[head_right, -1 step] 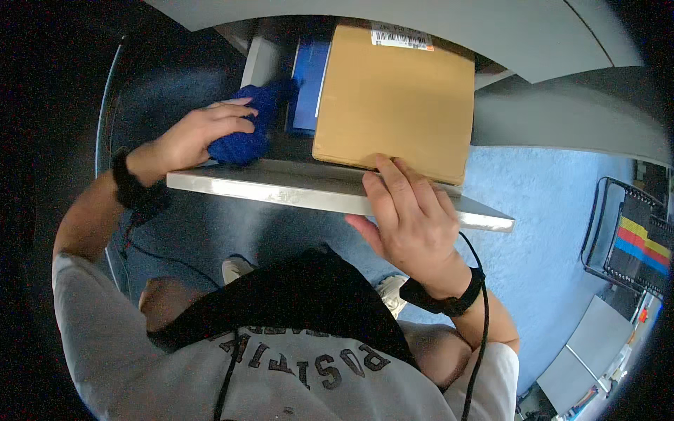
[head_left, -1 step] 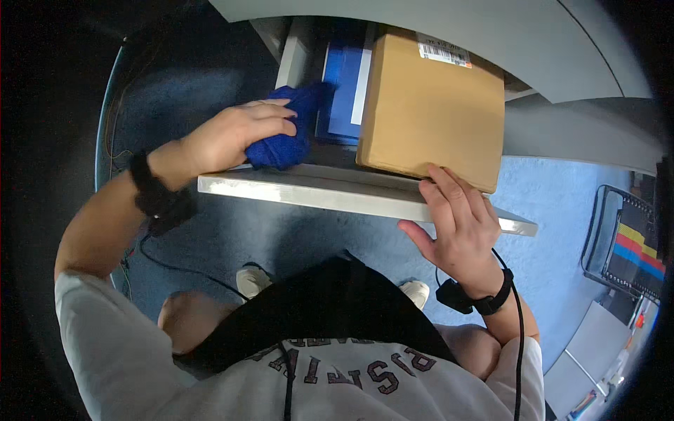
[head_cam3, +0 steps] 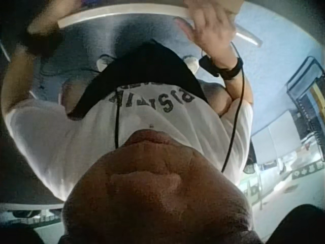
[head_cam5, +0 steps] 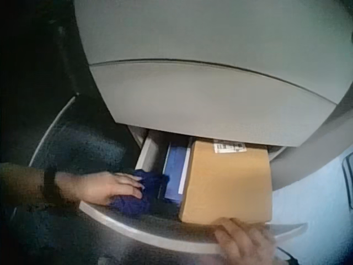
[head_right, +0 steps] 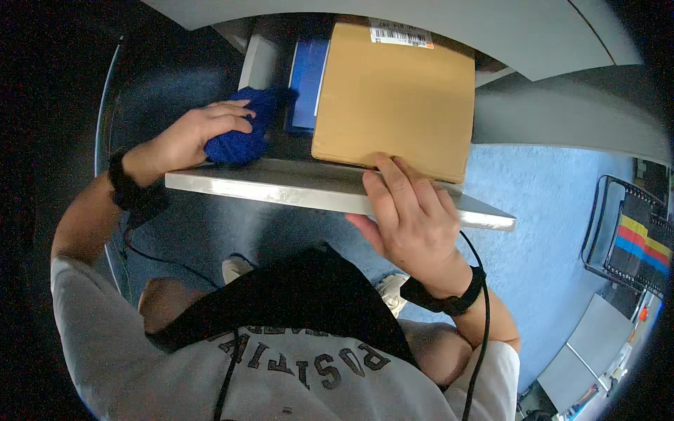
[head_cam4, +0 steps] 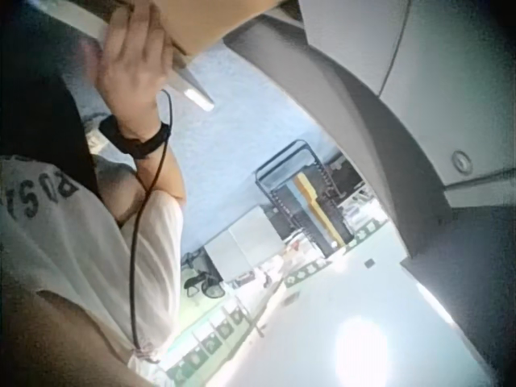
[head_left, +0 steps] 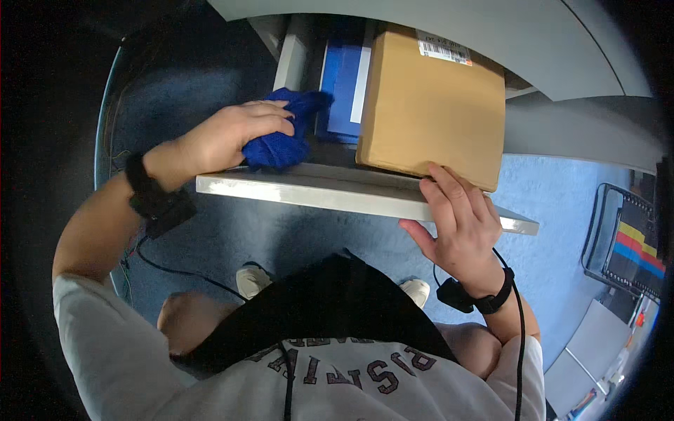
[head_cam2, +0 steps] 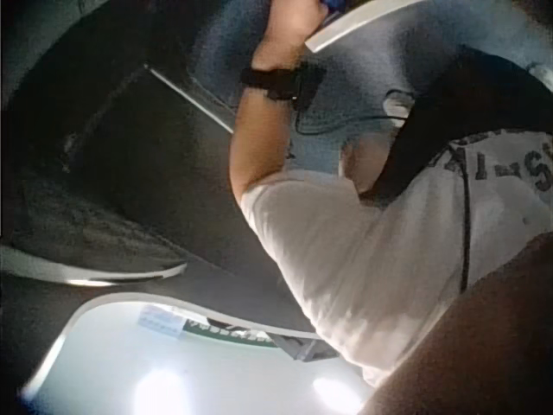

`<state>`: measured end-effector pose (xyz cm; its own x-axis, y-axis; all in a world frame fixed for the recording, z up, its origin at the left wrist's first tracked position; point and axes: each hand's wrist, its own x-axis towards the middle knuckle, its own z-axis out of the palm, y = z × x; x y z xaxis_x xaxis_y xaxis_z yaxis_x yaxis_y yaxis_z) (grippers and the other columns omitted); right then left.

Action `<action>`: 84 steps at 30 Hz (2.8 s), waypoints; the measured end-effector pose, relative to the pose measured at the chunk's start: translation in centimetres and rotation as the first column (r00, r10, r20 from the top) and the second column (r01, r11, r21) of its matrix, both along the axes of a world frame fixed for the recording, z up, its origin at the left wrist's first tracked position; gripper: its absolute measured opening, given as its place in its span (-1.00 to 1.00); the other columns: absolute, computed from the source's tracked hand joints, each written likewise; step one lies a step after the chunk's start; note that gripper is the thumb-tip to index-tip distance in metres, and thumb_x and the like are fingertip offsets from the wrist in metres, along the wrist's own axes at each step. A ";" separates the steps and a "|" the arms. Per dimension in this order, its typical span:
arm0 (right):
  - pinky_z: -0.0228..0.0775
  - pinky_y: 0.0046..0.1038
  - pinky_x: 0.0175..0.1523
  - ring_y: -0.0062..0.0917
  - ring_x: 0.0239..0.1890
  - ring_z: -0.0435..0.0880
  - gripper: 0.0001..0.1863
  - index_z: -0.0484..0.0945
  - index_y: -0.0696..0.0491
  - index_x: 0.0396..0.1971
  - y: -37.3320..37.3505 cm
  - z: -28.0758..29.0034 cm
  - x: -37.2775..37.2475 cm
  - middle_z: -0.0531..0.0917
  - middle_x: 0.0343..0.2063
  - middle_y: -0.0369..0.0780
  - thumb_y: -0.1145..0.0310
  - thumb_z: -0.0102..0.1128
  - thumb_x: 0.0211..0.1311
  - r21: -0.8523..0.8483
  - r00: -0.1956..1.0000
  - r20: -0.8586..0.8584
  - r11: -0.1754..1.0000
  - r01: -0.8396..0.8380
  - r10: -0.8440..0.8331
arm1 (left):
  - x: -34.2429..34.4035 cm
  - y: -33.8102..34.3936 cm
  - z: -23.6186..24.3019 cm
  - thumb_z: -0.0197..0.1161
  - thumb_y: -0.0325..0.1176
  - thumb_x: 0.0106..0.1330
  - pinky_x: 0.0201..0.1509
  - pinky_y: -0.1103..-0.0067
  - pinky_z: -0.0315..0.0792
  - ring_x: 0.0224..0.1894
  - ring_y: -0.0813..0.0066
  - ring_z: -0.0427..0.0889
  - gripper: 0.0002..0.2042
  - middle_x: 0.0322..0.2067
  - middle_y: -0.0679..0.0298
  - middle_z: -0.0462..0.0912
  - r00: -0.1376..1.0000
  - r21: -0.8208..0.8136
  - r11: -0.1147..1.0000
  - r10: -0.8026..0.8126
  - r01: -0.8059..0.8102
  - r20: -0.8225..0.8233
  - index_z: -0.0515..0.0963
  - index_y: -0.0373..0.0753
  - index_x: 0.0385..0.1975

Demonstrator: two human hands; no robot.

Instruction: Wiping down a filing cabinet and office desks with a cleaning cloth.

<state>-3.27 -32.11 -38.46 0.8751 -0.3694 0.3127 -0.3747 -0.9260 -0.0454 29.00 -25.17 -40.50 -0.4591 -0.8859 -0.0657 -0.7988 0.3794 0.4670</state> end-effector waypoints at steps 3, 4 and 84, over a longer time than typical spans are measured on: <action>0.39 -0.45 -0.28 -0.35 -0.26 0.54 -0.54 0.45 0.11 -0.29 -0.1 -0.4 0.0 0.51 -0.20 -0.15 0.20 0.30 -0.25 0.039 0.999 0.039 0.999 -0.003 0.002 | -0.3 -0.7 2.2 0.13 -0.64 -0.02 0.12 0.41 0.27 0.01 0.21 0.39 -0.61 -0.13 0.10 0.47 0.982 0.350 0.936 0.101 -0.039 -0.159 0.36 -0.21 -0.13; 0.39 -0.45 -0.28 -0.35 -0.26 0.54 -0.54 0.45 0.11 -0.29 -0.1 -0.4 0.0 0.51 -0.20 -0.15 0.20 0.30 -0.25 0.044 0.999 0.041 0.999 -0.001 -0.001 | -0.4 -1.0 2.7 0.12 -0.64 -0.01 0.09 0.44 0.30 -0.01 0.25 0.41 -0.61 -0.13 0.12 0.46 0.959 0.603 0.796 0.204 -0.046 -0.196 0.35 -0.21 -0.12; 0.29 -0.32 -0.06 -0.38 -0.23 0.39 -0.80 0.38 0.06 -0.50 -4.4 -1.0 4.3 0.41 -0.38 -0.24 0.34 0.15 -0.17 -0.138 0.949 0.280 0.972 0.188 -0.143 | -8.1 4.6 10.6 0.31 -0.21 -0.02 -0.43 0.64 0.34 -0.51 0.67 0.41 -0.71 -0.59 0.36 0.51 0.805 0.743 0.668 0.423 0.033 -0.416 0.47 -0.35 -0.52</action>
